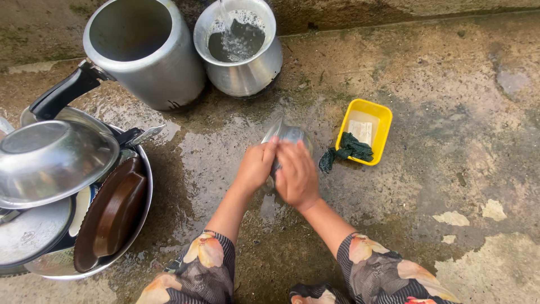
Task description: The person washes a metal pot and several dishes by hand using a scrubber and soapy water on the floor, then rinses them under a stream of water.
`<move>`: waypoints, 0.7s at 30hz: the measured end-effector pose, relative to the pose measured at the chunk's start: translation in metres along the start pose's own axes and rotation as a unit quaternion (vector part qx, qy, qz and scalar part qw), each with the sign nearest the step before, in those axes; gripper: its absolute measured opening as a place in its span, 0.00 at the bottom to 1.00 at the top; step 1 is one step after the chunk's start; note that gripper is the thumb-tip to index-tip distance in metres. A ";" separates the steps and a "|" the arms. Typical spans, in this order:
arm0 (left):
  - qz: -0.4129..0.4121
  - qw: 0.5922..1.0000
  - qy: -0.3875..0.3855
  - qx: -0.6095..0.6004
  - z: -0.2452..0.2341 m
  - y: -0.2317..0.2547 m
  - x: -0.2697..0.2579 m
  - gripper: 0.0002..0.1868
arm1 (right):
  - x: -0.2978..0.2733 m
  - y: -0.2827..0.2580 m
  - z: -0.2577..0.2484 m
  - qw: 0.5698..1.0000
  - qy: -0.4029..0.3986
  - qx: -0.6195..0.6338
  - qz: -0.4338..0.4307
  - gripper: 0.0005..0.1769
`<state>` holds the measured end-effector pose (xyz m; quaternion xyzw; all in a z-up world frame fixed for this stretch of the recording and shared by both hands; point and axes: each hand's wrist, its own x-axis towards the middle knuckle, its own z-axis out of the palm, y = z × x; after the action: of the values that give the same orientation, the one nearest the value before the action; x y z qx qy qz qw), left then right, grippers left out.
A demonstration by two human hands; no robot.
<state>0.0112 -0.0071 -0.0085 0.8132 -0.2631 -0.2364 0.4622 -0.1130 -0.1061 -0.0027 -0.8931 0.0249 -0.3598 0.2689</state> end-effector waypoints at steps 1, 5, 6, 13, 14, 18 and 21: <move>-0.015 1.000 -0.025 0.008 -0.004 -0.001 -0.003 0.34 | 0.001 0.011 0.005 0.998 0.011 0.036 0.055 0.20; -0.016 0.998 -0.019 0.052 -0.020 -0.005 -0.015 0.29 | 0.013 0.071 0.019 0.869 0.032 0.340 0.357 0.25; -0.014 0.999 0.001 0.035 -0.019 -0.007 -0.018 0.28 | 0.009 0.076 0.019 0.872 0.042 0.326 0.361 0.25; -0.063 0.991 0.073 -0.097 -0.013 -0.024 -0.021 0.28 | -0.005 -0.017 -0.013 0.999 0.018 0.038 0.004 0.21; -0.075 0.988 0.065 -0.122 -0.016 -0.019 -0.016 0.29 | 0.003 -0.030 -0.021 0.998 -0.001 0.005 -0.064 0.22; -0.026 0.977 0.036 -0.208 -0.052 0.000 -0.005 0.26 | 0.045 -0.022 -0.034 0.997 0.040 0.065 -0.002 0.25; -0.065 0.941 0.050 -0.329 -0.076 0.017 -0.006 0.27 | 0.065 0.016 -0.045 0.934 0.077 0.305 0.167 0.26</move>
<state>0.0505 0.0375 0.0421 0.6417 -0.0941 -0.2983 0.7002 -0.0921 -0.1561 0.0575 -0.7203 0.0838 -0.3678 0.5822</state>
